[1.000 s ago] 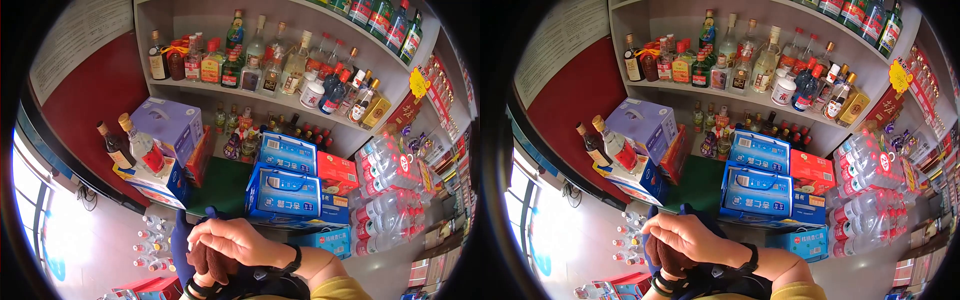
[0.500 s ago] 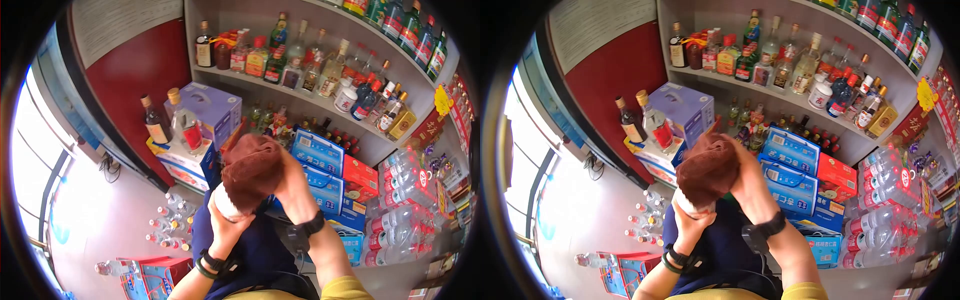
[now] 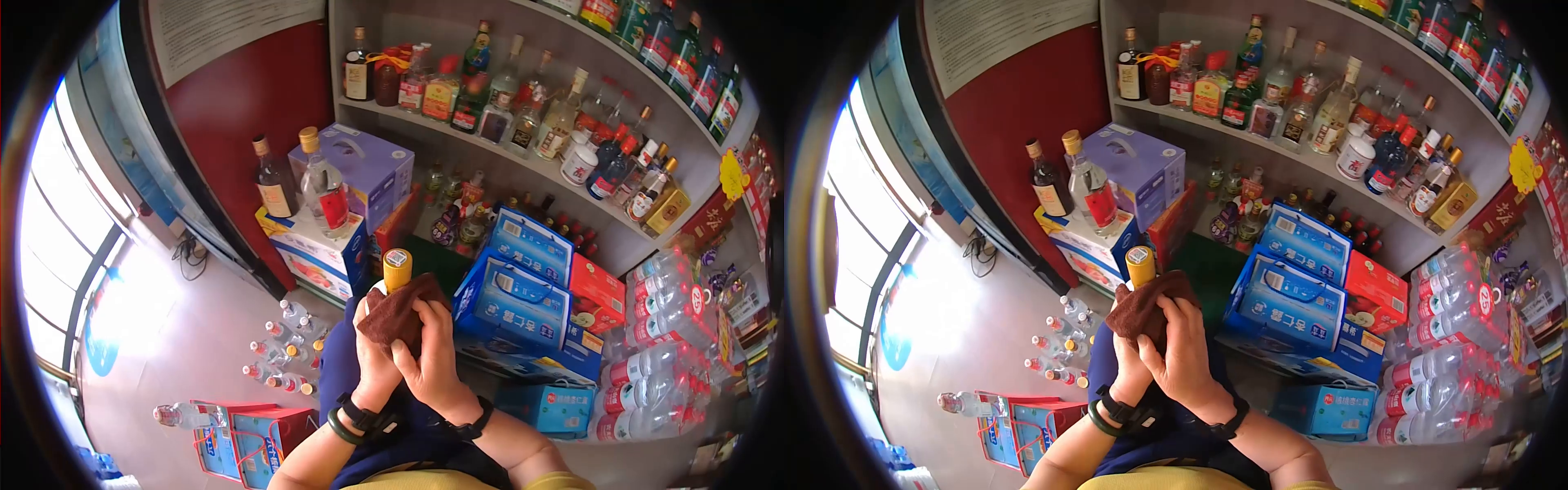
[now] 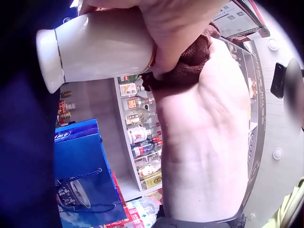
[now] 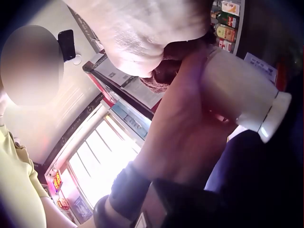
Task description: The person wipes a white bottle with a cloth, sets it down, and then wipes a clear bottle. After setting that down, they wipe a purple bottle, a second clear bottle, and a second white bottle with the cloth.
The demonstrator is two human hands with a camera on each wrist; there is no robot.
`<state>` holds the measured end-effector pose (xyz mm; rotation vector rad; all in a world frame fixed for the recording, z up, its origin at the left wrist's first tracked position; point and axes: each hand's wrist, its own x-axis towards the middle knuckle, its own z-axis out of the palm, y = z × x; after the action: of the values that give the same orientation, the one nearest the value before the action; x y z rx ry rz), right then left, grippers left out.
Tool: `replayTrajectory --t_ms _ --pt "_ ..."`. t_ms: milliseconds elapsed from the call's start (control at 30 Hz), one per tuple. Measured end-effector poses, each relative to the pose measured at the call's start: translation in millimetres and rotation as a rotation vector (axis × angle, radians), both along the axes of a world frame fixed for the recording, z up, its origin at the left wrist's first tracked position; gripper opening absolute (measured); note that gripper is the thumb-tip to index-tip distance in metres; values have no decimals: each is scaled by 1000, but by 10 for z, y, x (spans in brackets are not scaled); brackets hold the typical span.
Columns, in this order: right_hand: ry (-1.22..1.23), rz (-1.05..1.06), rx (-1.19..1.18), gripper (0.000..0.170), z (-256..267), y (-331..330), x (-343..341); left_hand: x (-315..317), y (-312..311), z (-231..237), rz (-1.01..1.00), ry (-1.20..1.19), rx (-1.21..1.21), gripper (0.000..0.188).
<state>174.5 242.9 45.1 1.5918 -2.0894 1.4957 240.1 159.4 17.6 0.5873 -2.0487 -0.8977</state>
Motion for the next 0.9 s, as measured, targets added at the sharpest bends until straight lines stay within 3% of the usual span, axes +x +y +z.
replayTrajectory --t_ms 133,233,267,300,333,400,467,533,600,667,733,800,833,900 --pt "-174 15 -114 47 -79 29 -45 -70 9 92 -28 99 43 35" --pt "-362 59 -172 39 -75 28 -103 -87 84 1 -15 126 193 55" --pt "-468 85 -198 36 -62 20 -128 -77 133 -69 48 202 266 66" --pt "-592 82 -208 30 34 18 -129 -42 105 -123 38 137 219 90" --pt "-593 79 -208 30 59 11 -173 -16 105 -161 36 136 221 90" --pt "-999 229 -125 28 110 31 -297 14 95 -185 10 118 233 94" --pt "-1011 228 -41 27 160 6 -428 49 47 -208 -14 95 259 101" --pt "-888 407 -80 26 133 -78 -566 72 20 -277 -74 106 322 105" --pt "-937 464 -64 26 61 -180 -682 103 10 -275 -98 98 323 108" --pt "-684 555 92 27 56 -264 -793 144 -5 -275 -119 74 271 109" --pt "-568 668 66 24 159 -402 -910 165 -46 -294 -180 99 298 111" --pt "-1206 864 279 22 302 -597 -1011 181 -69 -266 -194 60 247 112" --pt "-1226 714 453 28 331 -694 -1052 187 -80 -265 -196 72 233 112" --pt "-1328 767 578 29 413 -875 -1049 186 -88 -298 -228 75 243 112"
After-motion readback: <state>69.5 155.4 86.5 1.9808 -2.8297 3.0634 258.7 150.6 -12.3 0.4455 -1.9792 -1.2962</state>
